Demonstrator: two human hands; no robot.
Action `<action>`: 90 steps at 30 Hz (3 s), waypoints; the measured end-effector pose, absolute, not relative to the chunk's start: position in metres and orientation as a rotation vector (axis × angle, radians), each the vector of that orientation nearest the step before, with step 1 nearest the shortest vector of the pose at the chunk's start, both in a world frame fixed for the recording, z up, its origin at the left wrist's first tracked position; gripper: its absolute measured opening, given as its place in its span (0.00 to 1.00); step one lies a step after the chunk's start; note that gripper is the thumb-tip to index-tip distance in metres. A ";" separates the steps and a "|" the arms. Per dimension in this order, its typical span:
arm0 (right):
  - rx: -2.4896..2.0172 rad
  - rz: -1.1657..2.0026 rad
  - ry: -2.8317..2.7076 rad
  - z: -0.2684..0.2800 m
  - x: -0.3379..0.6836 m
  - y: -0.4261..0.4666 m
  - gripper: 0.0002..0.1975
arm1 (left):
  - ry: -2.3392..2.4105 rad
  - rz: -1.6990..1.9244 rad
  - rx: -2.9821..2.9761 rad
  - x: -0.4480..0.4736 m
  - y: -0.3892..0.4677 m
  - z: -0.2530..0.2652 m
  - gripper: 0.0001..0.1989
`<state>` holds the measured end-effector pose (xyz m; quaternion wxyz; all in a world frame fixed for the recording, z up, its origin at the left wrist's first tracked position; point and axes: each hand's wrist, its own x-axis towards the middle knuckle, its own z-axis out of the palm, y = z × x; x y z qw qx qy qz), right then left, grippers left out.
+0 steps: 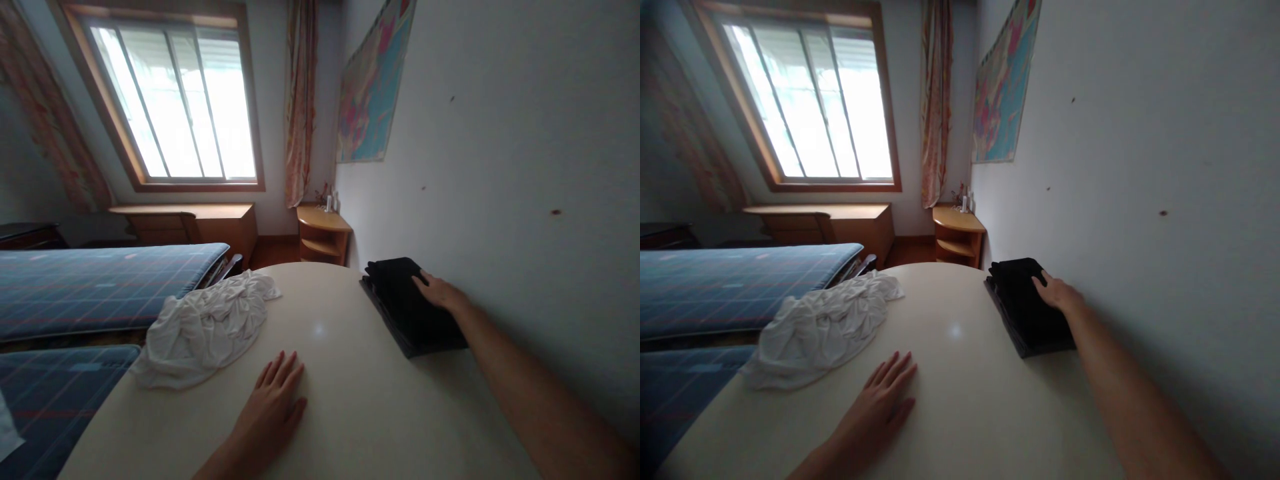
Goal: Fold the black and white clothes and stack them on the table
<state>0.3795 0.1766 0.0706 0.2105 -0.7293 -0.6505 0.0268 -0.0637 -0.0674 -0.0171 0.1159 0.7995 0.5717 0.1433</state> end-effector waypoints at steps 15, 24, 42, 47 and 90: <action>-1.616 -0.252 -2.063 0.064 0.260 0.094 0.25 | 1.748 0.676 2.226 -0.075 -0.055 -0.009 0.24; -1.460 0.090 -2.235 -0.004 0.219 0.019 0.26 | 2.712 0.980 1.840 -0.169 -0.034 0.006 0.24; -1.193 0.214 -2.211 -0.005 0.213 0.008 0.22 | 1.358 1.185 2.755 -0.093 -0.068 0.019 0.26; -0.819 0.113 -2.413 0.012 0.204 -0.011 0.33 | 0.772 0.881 2.884 -0.043 -0.106 0.032 0.25; -1.123 0.267 -2.111 0.038 0.242 -0.014 0.15 | 1.626 0.897 1.982 -0.104 -0.082 0.032 0.21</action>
